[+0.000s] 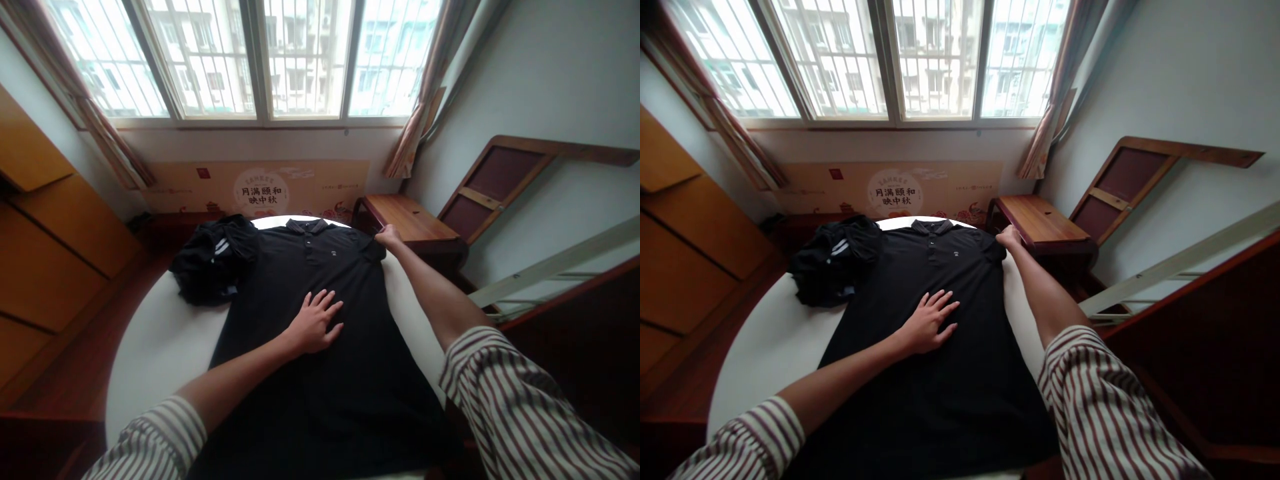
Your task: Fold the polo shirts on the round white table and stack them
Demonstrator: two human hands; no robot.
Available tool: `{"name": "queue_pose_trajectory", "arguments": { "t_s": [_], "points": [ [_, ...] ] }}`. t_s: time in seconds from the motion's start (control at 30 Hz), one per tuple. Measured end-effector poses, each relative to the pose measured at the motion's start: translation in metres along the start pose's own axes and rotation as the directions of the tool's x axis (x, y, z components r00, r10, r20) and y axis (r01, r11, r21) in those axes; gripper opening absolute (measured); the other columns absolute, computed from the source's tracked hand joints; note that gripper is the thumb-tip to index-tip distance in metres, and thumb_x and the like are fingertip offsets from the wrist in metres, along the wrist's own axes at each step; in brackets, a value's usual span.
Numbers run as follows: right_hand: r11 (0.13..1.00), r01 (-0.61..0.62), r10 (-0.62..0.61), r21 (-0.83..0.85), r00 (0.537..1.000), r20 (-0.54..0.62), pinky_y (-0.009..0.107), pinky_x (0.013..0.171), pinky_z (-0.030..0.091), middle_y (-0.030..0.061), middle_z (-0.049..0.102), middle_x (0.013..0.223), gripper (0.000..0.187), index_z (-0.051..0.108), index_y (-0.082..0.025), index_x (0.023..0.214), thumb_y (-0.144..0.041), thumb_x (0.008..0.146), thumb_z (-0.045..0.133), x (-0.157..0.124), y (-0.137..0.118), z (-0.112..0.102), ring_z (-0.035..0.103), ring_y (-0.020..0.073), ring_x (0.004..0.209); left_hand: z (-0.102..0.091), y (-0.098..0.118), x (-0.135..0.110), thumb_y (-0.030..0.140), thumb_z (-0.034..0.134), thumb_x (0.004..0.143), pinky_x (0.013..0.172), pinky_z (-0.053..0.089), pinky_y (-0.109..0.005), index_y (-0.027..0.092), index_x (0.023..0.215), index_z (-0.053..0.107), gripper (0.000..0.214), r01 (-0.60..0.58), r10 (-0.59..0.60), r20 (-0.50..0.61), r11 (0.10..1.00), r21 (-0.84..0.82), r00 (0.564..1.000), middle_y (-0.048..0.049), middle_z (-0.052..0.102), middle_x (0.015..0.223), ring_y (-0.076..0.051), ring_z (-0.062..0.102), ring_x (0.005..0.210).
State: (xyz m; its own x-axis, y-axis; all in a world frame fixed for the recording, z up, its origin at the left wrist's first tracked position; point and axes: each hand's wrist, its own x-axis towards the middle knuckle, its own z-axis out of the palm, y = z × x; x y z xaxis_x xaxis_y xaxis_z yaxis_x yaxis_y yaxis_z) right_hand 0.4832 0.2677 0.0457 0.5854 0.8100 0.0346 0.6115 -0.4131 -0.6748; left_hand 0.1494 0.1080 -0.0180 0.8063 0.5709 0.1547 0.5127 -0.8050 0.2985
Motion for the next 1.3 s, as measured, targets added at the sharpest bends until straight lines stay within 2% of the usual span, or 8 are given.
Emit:
{"name": "queue_pose_trajectory", "arguments": {
  "t_s": [0.2,0.37,0.57,0.7,0.9,1.07,1.17,1.3],
  "points": [
    [0.993,0.097,-0.108,0.065,0.975,0.195,0.026,0.063,0.058,0.0073,0.069,0.074,0.029,0.066,-0.01,0.09,-0.029,0.075,0.082,-0.001,-0.024,0.016,0.066,0.0141,0.063,0.0,0.001,0.0,0.052,0.041,0.098,0.118,0.02,-0.064,0.021,0.15,0.041,0.06,-0.006,0.006,-0.007,1.0,0.007,1.0,-0.0148,0.032,0.16,-0.034,0.024,0.149],
    [0.999,0.012,-0.008,-0.031,0.992,0.13,0.028,0.049,0.056,0.0096,0.066,0.068,0.031,0.064,-0.008,0.079,-0.036,0.079,0.079,0.0,-0.007,0.029,0.061,0.0141,0.05,0.001,0.001,0.0,0.053,0.041,0.098,0.118,0.023,-0.063,0.023,0.149,0.042,0.06,0.008,-0.007,-0.019,0.999,0.035,1.0,-0.013,0.033,0.16,-0.033,0.026,0.149],
    [0.984,0.043,-0.026,-0.171,0.995,0.1,0.031,0.07,0.058,0.0133,0.072,0.086,0.027,0.071,-0.01,0.086,-0.033,0.075,0.081,0.007,-0.006,0.044,0.071,0.0221,0.076,0.001,0.002,0.0,0.053,0.039,0.098,0.117,0.024,-0.062,0.023,0.149,0.042,0.06,0.002,0.0,-0.027,0.999,0.043,1.0,-0.0126,0.033,0.16,-0.032,0.027,0.148],
    [0.953,0.111,-0.099,-0.281,0.993,0.056,0.034,0.09,0.052,0.0175,0.069,0.114,0.025,0.072,-0.013,0.109,-0.025,0.088,0.065,-0.001,-0.013,0.047,0.066,0.0278,0.107,0.0,0.002,-0.001,0.053,0.04,0.098,0.117,0.025,-0.063,0.022,0.149,0.043,0.06,-0.001,0.002,-0.033,0.999,0.04,0.999,-0.0135,0.033,0.16,-0.033,0.026,0.148],
    [0.876,0.238,-0.243,-0.421,0.969,0.041,0.049,0.098,0.044,0.031,0.053,0.132,0.043,0.057,0.0,0.129,-0.024,0.095,0.049,-0.044,-0.032,0.049,0.05,0.0404,0.126,0.003,0.002,-0.001,0.052,0.044,0.097,0.116,0.026,-0.063,0.022,0.148,0.044,0.059,-0.013,0.015,-0.055,0.999,0.033,0.998,-0.0135,0.035,0.159,-0.034,0.029,0.147],
    [0.717,0.58,-0.517,-0.387,0.815,0.262,0.041,0.102,0.042,0.0192,0.058,0.132,0.041,0.058,-0.013,0.133,-0.025,0.096,0.046,-0.127,-0.049,0.067,0.054,0.0309,0.121,-0.003,0.0,0.004,0.031,0.05,0.093,0.109,0.04,-0.047,0.02,0.128,0.059,0.037,0.012,-0.006,-0.198,1.0,0.025,0.98,-0.0113,0.059,0.135,-0.028,0.049,0.13],
    [0.624,0.715,-0.607,-0.316,0.698,0.381,0.038,0.106,0.04,0.0139,0.058,0.137,0.043,0.057,-0.017,0.136,-0.029,0.096,0.047,-0.182,-0.039,0.081,0.054,0.0268,0.124,-0.036,-0.023,0.01,0.021,0.047,0.092,0.101,0.044,-0.043,0.02,0.118,0.061,0.029,0.241,-0.192,-0.397,0.968,0.076,0.898,-0.011,0.064,0.117,-0.027,0.055,0.114],
    [0.593,0.765,-0.659,-0.251,0.641,0.394,0.048,0.117,0.026,0.0124,0.043,0.155,0.05,0.051,-0.016,0.144,-0.037,0.1,0.04,-0.22,-0.016,0.091,0.035,0.0291,0.144,-0.102,-0.088,0.014,0.026,0.048,0.094,0.098,0.042,-0.05,0.012,0.129,0.052,0.037,0.736,-0.571,-0.602,0.675,0.043,0.558,-0.0199,0.056,0.127,-0.037,0.049,0.122]
  ]
}}
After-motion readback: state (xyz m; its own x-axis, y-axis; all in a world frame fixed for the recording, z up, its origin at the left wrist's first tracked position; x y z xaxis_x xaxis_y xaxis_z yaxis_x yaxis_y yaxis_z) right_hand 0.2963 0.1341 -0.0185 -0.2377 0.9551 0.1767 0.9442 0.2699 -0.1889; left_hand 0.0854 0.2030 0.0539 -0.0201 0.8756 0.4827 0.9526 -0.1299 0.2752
